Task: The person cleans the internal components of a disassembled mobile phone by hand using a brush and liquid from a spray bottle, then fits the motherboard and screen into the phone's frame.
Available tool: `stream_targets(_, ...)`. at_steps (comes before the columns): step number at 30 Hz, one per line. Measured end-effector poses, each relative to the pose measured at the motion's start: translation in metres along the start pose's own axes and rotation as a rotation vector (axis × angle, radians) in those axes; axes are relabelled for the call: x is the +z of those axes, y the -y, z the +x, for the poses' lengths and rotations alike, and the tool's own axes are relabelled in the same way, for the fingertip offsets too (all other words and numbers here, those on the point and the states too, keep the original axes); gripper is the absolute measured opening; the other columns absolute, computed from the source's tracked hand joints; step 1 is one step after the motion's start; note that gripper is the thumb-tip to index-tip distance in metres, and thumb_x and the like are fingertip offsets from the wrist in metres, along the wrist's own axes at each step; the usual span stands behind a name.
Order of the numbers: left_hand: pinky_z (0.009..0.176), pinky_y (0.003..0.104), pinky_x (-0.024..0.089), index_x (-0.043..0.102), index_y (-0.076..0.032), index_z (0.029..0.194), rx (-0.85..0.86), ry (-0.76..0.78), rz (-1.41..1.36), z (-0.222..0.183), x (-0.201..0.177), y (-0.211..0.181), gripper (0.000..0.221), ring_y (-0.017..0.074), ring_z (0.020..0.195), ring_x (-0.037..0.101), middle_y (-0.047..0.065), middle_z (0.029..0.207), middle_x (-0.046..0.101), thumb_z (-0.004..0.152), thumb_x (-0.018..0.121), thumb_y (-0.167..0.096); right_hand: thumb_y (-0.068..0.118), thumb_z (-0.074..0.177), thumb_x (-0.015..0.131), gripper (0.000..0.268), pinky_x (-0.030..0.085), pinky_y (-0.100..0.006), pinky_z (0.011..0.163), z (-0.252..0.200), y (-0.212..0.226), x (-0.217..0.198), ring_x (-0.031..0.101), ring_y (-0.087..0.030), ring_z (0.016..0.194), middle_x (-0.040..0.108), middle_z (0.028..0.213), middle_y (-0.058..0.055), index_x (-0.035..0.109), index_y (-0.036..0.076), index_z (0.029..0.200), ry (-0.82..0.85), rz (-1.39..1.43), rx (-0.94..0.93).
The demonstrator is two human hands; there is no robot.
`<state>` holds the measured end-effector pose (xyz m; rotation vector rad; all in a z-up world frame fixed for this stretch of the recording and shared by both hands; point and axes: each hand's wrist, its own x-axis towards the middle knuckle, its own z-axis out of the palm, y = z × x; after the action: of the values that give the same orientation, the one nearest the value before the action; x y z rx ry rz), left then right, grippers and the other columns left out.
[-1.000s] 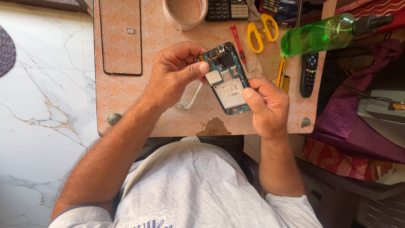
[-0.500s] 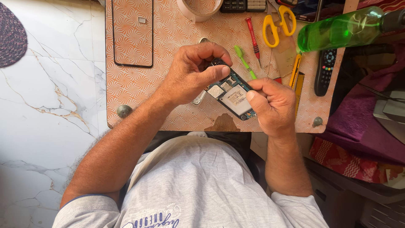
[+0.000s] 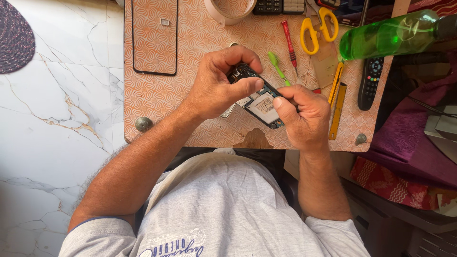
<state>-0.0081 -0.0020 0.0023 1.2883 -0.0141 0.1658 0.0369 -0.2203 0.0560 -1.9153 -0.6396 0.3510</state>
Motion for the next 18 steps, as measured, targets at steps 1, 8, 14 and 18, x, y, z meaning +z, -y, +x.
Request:
stream_targets(1,0.070,0.020,0.051,0.070,-0.007,0.102,-0.020,0.004,-0.015,0.000,0.000,0.000,0.017,0.0028,0.077,0.059,-0.004,0.088,0.064,0.089,0.079,-0.014,0.006,0.102,0.068,0.009,0.043,-0.022,0.063,0.000,0.000,0.000,0.054,-0.003,0.069,0.065,0.079,0.001,0.071,-0.002,0.104,0.003,0.005,-0.001)
stream_targets(8,0.073,0.023,0.052,0.069,-0.007,0.098,-0.007,0.036,-0.099,0.001,-0.001,0.001,0.015,0.0054,0.081,0.059,-0.003,0.089,0.063,0.089,0.080,-0.013,0.011,0.103,0.068,0.016,0.043,-0.024,0.065,0.000,0.000,-0.004,0.053,-0.005,0.070,0.063,0.081,-0.005,0.068,-0.003,0.110,0.102,0.039,0.076)
stream_targets(14,0.079,0.026,0.054,0.069,-0.007,0.100,0.047,0.084,-0.100,0.000,-0.003,-0.001,0.017,0.0079,0.086,0.060,-0.002,0.093,0.065,0.090,0.081,-0.015,0.034,0.101,0.052,0.062,0.058,-0.040,0.087,0.008,0.000,-0.011,0.071,-0.027,0.102,0.067,0.126,-0.023,0.049,-0.010,0.145,0.451,0.690,0.370)
stream_targets(18,0.100,0.032,0.050,0.064,-0.005,0.124,0.106,0.073,-0.161,-0.003,-0.006,-0.010,0.036,0.0142,0.108,0.060,0.004,0.111,0.063,0.096,0.078,-0.023,0.037,0.102,0.052,0.071,0.056,-0.042,0.094,0.007,0.001,-0.013,0.066,-0.028,0.109,0.062,0.135,-0.025,0.043,-0.012,0.154,0.445,0.739,0.390)
